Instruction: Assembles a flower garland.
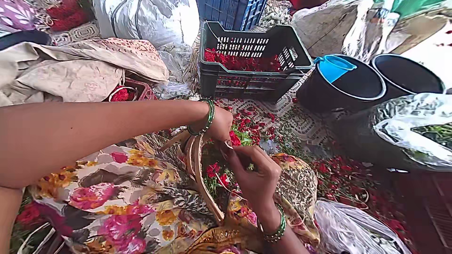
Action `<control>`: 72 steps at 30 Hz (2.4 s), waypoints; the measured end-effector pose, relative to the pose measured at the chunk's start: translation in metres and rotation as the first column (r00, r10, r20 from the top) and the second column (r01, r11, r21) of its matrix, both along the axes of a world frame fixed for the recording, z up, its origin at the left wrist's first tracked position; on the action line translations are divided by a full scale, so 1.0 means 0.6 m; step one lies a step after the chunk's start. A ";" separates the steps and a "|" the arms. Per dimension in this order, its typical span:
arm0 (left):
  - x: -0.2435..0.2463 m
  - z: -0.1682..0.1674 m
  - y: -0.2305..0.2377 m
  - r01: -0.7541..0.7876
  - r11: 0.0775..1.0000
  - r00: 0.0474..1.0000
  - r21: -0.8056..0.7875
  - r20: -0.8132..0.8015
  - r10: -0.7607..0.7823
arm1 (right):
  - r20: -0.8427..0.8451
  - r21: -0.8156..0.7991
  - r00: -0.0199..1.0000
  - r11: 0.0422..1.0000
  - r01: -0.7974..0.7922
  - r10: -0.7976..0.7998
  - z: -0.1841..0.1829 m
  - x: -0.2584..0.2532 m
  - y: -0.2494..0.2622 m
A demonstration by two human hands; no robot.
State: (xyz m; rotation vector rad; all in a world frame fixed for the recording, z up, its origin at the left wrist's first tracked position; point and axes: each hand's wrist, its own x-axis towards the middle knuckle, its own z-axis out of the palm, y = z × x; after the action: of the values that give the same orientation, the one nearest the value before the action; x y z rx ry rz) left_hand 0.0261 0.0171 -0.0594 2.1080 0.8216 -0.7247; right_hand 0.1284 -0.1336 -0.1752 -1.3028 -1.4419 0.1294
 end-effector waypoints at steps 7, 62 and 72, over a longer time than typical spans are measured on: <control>0.002 -0.004 -0.003 0.016 1.000 1.000 0.016 0.013 -0.017 | 0.167 0.073 0.984 0.996 0.041 -0.053 -0.002 -0.001 0.002; 0.005 -0.013 -0.012 0.171 0.972 0.981 0.162 0.064 -0.183 | 0.517 -0.109 0.856 0.992 0.068 -0.002 0.031 0.044 0.032; 0.018 0.004 -0.034 0.208 0.956 0.978 0.208 -0.055 -0.201 | 0.267 -0.078 0.926 0.963 -0.256 0.268 0.027 0.061 0.032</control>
State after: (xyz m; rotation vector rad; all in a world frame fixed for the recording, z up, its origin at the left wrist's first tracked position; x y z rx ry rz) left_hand 0.0370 -0.0036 -0.0569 2.4054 0.7326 -0.8125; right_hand 0.1650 -0.1142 -0.1589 -1.1888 -1.8605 0.1603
